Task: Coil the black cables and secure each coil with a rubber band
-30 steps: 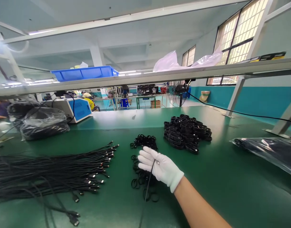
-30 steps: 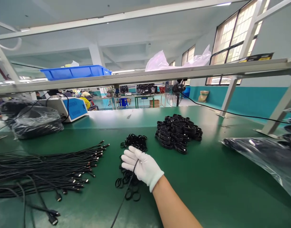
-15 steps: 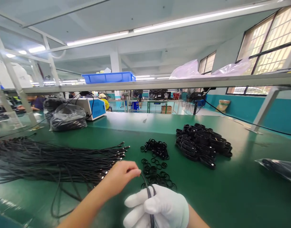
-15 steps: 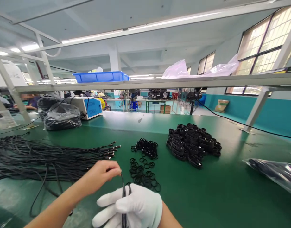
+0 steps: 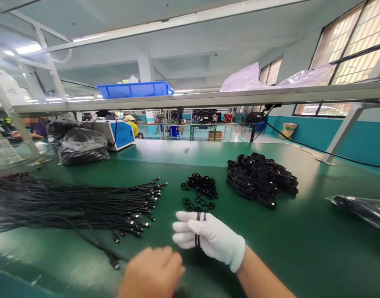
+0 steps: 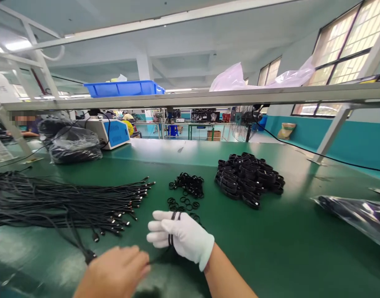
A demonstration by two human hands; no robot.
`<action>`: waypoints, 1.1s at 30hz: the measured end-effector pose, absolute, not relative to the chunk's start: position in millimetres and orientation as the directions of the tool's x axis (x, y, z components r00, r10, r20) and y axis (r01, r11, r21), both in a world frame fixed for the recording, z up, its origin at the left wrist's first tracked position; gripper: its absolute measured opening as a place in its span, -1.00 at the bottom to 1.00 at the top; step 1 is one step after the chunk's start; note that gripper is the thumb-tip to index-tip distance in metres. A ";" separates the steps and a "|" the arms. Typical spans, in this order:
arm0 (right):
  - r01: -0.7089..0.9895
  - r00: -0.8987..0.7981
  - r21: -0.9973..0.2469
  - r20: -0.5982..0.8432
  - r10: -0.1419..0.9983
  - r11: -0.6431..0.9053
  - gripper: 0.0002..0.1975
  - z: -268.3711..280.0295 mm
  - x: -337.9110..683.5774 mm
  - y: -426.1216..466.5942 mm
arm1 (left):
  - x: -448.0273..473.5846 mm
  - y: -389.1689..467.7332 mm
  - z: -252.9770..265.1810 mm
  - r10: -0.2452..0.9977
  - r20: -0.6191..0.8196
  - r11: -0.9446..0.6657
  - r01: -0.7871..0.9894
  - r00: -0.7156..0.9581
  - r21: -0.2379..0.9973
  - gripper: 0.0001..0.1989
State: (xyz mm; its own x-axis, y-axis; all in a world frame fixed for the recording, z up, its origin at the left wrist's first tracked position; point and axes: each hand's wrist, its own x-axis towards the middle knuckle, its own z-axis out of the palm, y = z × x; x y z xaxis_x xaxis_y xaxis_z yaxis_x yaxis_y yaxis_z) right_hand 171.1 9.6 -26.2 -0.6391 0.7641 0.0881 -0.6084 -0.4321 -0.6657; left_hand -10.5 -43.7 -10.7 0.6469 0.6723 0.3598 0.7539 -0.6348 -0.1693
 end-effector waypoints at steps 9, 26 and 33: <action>-0.411 -0.859 -0.690 0.075 0.506 -0.596 -0.44 -43.0 159.8 -9.4 | -6.3 19.2 11.7 0.846 0.007 -0.355 0.555 0.533 0.753 -0.81; -0.383 -0.729 -0.784 -0.069 0.681 -0.489 -0.59 -41.3 158.1 -1.8 | -4.4 -30.5 6.8 0.813 0.198 -0.565 0.824 0.548 0.038 -0.94; -0.240 -0.935 -0.724 -0.005 0.353 -0.646 -0.53 -62.1 146.5 -14.8 | -23.5 -7.5 12.0 0.875 -0.067 -0.246 0.559 0.480 0.792 -0.90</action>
State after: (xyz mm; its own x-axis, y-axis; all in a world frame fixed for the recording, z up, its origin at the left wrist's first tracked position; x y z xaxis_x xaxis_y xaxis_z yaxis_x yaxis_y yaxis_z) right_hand 146.5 -14.8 -62.1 -0.9355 0.3533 -0.0046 -0.2404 -0.6460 -0.7245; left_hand -23.5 -7.5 12.0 0.4798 0.8748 -0.0673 0.5592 -0.2458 0.7918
